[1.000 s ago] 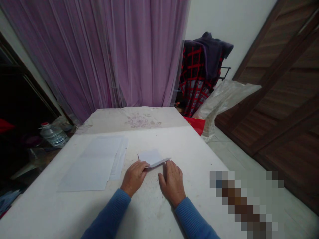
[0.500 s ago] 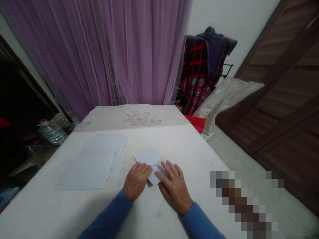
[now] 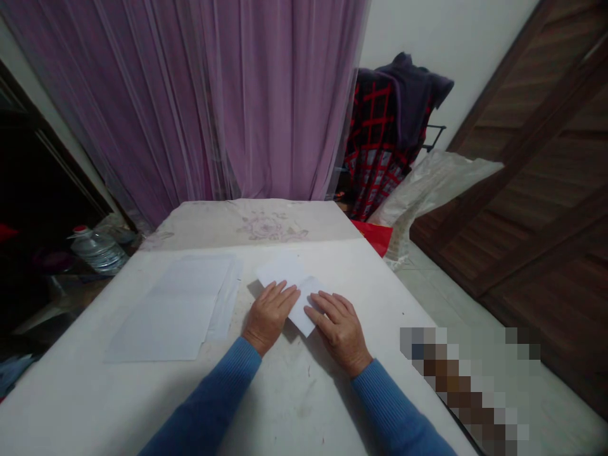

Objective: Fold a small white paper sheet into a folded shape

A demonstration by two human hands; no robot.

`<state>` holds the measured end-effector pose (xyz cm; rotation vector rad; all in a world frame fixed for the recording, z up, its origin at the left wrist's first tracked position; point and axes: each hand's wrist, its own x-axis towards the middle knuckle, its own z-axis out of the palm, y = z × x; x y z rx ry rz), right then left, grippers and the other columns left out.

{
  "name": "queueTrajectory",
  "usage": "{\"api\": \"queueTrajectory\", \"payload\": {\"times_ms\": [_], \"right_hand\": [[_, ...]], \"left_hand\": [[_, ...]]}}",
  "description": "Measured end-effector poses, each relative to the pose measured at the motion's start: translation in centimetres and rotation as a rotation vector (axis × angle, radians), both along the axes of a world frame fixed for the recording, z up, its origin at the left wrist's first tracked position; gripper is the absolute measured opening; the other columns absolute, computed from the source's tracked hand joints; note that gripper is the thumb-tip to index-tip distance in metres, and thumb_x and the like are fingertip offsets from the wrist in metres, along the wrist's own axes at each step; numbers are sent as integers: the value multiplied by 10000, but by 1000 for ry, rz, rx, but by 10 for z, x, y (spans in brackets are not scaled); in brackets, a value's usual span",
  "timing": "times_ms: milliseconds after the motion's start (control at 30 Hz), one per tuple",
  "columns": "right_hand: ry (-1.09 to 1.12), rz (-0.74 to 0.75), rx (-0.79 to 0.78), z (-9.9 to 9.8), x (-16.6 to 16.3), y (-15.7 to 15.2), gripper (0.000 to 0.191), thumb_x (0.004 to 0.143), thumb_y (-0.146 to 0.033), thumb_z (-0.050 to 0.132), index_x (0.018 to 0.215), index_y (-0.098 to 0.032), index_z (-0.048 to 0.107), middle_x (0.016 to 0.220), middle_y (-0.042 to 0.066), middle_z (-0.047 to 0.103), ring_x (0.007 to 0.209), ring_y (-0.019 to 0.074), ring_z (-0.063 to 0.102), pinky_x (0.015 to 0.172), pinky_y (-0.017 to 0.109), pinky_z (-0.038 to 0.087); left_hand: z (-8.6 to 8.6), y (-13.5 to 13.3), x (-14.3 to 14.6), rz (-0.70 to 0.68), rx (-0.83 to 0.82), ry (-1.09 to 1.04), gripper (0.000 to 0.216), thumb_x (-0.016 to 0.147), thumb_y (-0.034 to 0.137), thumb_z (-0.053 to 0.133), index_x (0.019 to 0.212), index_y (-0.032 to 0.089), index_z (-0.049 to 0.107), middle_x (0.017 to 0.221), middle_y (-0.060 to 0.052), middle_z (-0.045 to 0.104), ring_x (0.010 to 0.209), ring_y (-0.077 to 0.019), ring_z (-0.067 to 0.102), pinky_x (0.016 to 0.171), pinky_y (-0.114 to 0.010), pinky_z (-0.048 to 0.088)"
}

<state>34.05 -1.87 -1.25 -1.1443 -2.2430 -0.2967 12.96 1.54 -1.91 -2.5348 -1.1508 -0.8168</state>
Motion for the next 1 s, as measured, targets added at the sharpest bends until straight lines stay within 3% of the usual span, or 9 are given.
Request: {"api": "queueTrajectory", "payload": {"times_ms": [167,267,433,600,800,1000], "right_hand": [[-42,88,-125,-28,2,-6,302,857,-118,560,1091,-253,697,1180,67,688,1122,209,597,969,394,435],[-6,76,-202,-33,1,-12,363,808,-80,553,1110,-231,687,1173,74,687,1110,207,598,969,387,449],[3,84,-258,-26,1,-19,434,829,-122,532,1236,-239,626,1236,81,649,1157,208,567,998,390,438],[8,108,-270,-23,3,-19,291,867,-206,566,1126,-254,690,1225,76,656,1157,224,566,984,400,435],[68,62,-364,-14,1,-9,197,907,-261,548,972,-258,734,1052,47,726,984,176,645,880,322,469],[108,2,-507,-5,-3,2,242,921,-269,500,837,-220,722,828,27,723,815,156,637,771,256,451]], "left_hand": [[-28,-18,1,39,-220,23,437,867,52,464,1244,221,607,1249,-64,659,1238,-228,545,1070,-453,420],[-30,-30,-10,11,-297,-2,395,866,123,530,1242,218,606,1251,-65,657,1203,-224,569,1033,-415,460],[-23,-38,-29,-30,-328,-80,250,902,307,567,1120,251,676,1197,-51,686,1147,-208,605,1020,-396,474],[-30,-40,-34,-39,-312,-135,242,911,317,559,1088,219,690,1167,-62,698,1141,-209,608,1031,-404,473],[-32,-39,-34,-19,-306,-184,252,927,305,521,1089,214,692,1132,-67,709,1089,-196,634,998,-380,510],[-30,-39,-35,-3,-284,-201,240,932,282,509,1060,204,697,1089,-60,721,1060,-190,642,989,-369,520]]}}
